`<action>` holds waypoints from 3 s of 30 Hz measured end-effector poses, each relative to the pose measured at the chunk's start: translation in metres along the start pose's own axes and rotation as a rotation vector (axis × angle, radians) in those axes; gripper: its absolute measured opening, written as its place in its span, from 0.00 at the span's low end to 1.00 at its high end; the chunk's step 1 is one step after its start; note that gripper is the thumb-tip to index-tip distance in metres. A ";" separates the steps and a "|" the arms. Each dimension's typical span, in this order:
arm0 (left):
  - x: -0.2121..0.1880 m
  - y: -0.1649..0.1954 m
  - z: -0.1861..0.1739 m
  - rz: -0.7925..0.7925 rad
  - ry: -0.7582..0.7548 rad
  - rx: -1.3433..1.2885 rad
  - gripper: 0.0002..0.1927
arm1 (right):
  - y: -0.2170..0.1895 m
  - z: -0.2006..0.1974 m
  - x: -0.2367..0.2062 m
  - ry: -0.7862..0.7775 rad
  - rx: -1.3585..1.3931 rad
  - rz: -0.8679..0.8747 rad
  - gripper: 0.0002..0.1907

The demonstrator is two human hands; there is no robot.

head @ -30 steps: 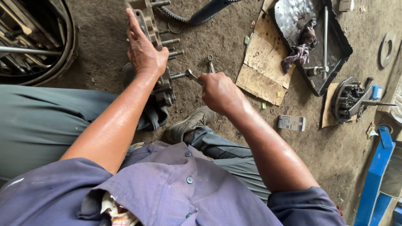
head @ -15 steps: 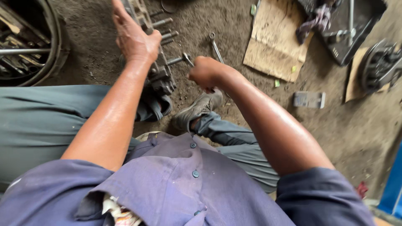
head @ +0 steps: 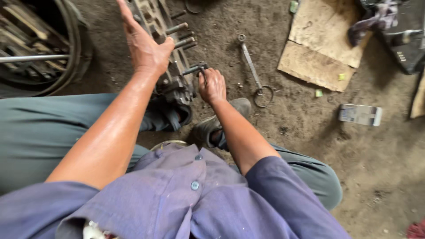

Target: The person sits on the ground and uses a wrench to tighten bolts on a metal engine part. They repeatedly adjust the wrench and reposition the part while working.

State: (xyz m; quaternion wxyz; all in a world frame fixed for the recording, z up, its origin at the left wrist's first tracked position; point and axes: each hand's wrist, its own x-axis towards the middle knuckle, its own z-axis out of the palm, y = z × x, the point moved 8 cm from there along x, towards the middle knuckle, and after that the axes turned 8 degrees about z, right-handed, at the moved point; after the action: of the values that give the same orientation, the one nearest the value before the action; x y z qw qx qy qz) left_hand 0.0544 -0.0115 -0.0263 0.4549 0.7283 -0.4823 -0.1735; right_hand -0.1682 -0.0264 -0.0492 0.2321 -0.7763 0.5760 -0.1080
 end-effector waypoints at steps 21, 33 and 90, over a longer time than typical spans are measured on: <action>0.004 -0.002 -0.005 -0.137 0.071 0.073 0.74 | -0.044 -0.145 -0.079 -0.436 -0.071 0.179 0.24; 0.009 -0.002 -0.009 -0.120 0.096 0.134 0.75 | -0.131 -0.132 -0.007 -0.568 -0.644 0.111 0.16; 0.013 -0.005 0.000 -0.196 0.045 0.144 0.77 | -0.127 -0.164 -0.039 -0.372 -0.354 0.128 0.16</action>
State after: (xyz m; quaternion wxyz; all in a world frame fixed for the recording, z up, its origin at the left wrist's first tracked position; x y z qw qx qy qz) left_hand 0.0638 -0.0223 -0.0283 0.3932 0.8062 -0.4098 -0.1658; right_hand -0.1445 0.0013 0.1584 0.2010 -0.7733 0.5813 0.1540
